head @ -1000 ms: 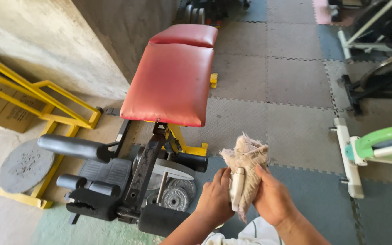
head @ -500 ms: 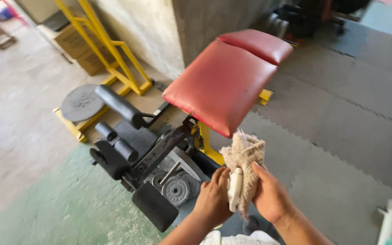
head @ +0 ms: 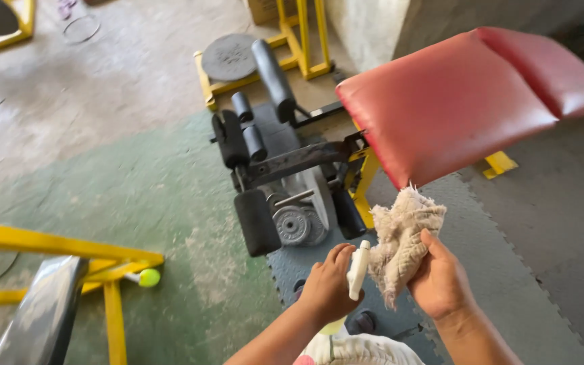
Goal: Cleaning and wiping down various gym machines and surfaces with a spray bottle and cloth.
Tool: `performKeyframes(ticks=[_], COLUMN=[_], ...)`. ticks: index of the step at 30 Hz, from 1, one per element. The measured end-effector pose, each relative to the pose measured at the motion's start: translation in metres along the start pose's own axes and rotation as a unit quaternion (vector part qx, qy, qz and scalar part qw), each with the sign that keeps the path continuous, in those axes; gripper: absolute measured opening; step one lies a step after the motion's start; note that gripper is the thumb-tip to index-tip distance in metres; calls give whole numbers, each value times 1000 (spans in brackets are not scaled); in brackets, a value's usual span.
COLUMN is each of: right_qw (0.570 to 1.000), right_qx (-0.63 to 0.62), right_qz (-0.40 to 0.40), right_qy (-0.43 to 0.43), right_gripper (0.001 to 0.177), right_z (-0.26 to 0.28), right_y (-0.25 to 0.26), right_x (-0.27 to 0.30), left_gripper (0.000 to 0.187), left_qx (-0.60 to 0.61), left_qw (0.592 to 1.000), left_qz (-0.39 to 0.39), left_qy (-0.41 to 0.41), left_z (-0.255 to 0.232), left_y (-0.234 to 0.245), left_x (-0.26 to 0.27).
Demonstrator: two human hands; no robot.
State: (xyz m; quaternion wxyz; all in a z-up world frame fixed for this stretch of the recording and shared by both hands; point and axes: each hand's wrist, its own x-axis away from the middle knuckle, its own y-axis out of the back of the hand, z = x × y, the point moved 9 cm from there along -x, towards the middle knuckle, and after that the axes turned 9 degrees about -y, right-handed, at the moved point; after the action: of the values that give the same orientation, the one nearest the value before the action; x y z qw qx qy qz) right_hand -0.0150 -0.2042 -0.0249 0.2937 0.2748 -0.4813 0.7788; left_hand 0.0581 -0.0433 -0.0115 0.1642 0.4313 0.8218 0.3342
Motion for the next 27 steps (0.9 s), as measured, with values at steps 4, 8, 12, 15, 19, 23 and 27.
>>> performKeyframes(ticks=[4, 8, 12, 15, 19, 23, 27], right_qw=[999, 999, 999, 998, 998, 994, 993], right_qx=[11, 11, 14, 23, 24, 34, 48], right_qz=[1, 14, -2, -36, -47, -76, -87], right_qy=[-33, -51, -50, -45, -43, -68, -66], right_gripper=[51, 51, 51, 51, 51, 51, 51], right_z=[-15, -29, -28, -23, -21, -22, -18], right_y=[4, 8, 20, 34, 38, 31, 25], right_x=[-29, -51, -68, -81, -101, -122, -152], left_gripper=[81, 77, 68, 69, 66, 65, 68], left_qx=[0, 36, 90, 100, 111, 119, 126], left_qw=[998, 994, 984, 975, 972, 967, 961], left_qz=[-31, -51, -72, -57, -70, -50, -35], left_qy=[48, 94, 138, 188, 193, 218, 244], left_z=[30, 54, 71, 88, 120, 134, 154], left_y=[-10, -17, -10, -18, -34, -27, -21], left_x=[15, 17, 5, -1, -14, -31, -48])
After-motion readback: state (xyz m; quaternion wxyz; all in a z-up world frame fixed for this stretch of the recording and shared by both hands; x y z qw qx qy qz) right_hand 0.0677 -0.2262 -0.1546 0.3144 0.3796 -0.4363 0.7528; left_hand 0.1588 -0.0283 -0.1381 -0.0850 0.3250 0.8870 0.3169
